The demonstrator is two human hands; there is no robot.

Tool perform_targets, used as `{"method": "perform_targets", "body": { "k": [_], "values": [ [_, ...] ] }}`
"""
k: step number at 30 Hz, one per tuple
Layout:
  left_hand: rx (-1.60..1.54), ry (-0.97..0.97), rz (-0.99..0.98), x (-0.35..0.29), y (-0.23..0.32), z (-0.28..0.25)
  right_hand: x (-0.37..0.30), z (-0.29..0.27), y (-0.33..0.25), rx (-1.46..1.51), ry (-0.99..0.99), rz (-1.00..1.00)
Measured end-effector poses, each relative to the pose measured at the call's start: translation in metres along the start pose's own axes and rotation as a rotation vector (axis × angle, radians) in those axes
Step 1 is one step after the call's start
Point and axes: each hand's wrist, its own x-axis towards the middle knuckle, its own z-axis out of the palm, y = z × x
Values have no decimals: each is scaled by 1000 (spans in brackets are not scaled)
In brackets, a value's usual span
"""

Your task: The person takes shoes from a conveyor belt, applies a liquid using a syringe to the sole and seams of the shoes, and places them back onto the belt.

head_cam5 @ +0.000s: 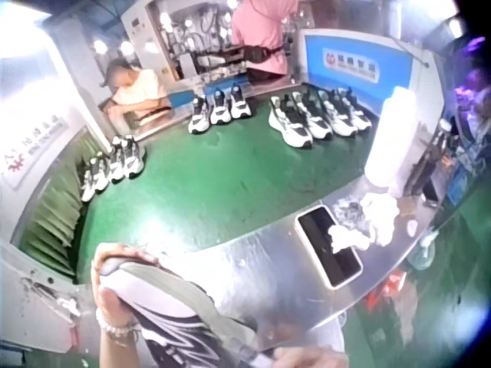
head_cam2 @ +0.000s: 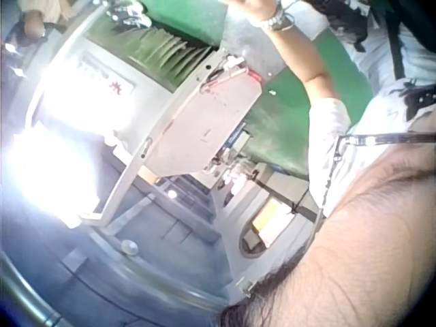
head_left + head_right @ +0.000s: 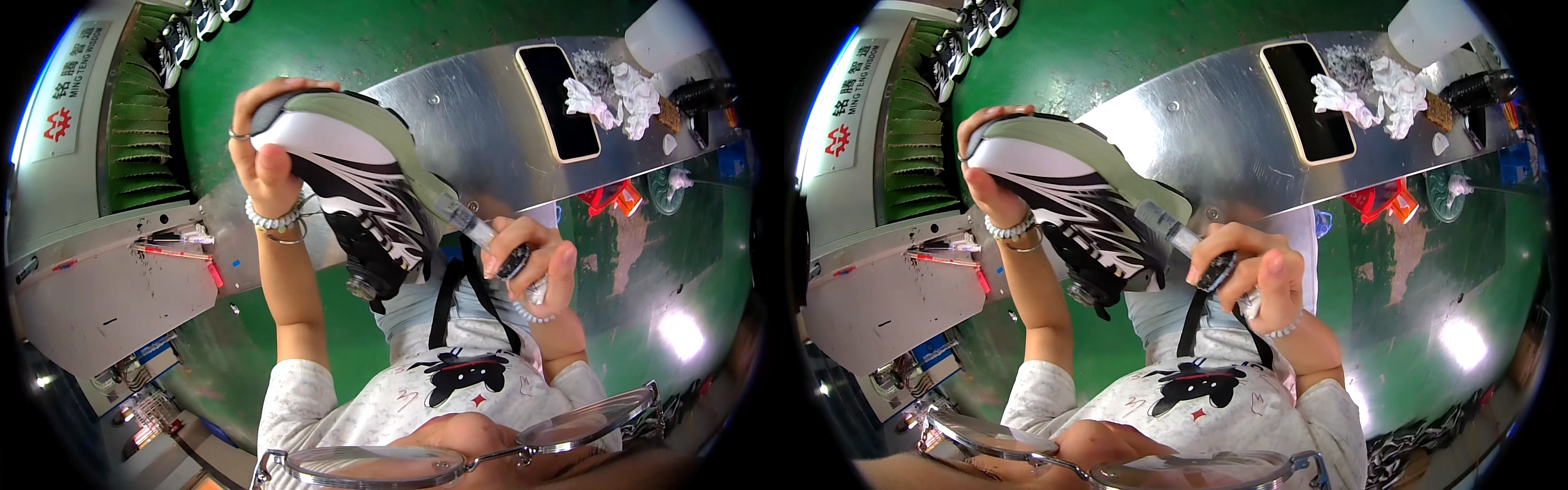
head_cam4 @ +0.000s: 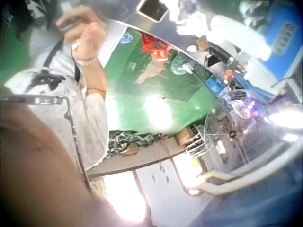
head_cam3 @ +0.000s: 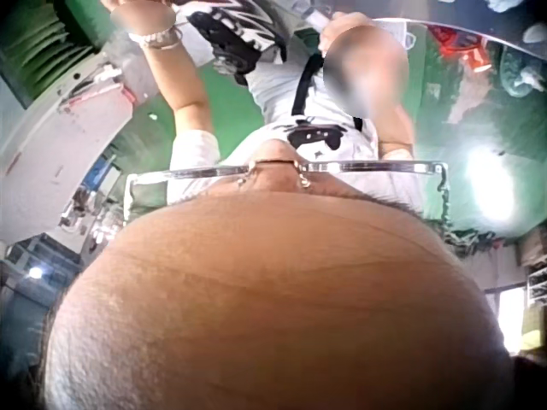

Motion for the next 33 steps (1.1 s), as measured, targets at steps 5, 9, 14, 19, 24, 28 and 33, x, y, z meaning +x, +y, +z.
{"method": "perform_targets", "body": {
  "k": [5, 9, 14, 19, 24, 28, 33],
  "values": [
    [216, 138, -173, -5, -11, -10, -13, -5, 16, -24, 17, 46],
    [248, 171, -214, -5, -19, -17, -20, -9, 15, -24, 10, 66],
    [128, 235, -185, -10, -30, -26, -29, -13, 10, -89, 16, 109],
    [90, 325, -267, -15, -38, -32, -38, -19, 7, -152, 52, 148],
    [69, 589, -442, -33, -55, -43, -38, -18, 9, -148, 109, 216],
    [-102, 723, -615, -65, -84, -78, -29, -18, 19, -148, 99, 245],
    [82, 888, -837, -114, -68, -73, -6, -7, 34, -151, 154, 288]
  ]
}}
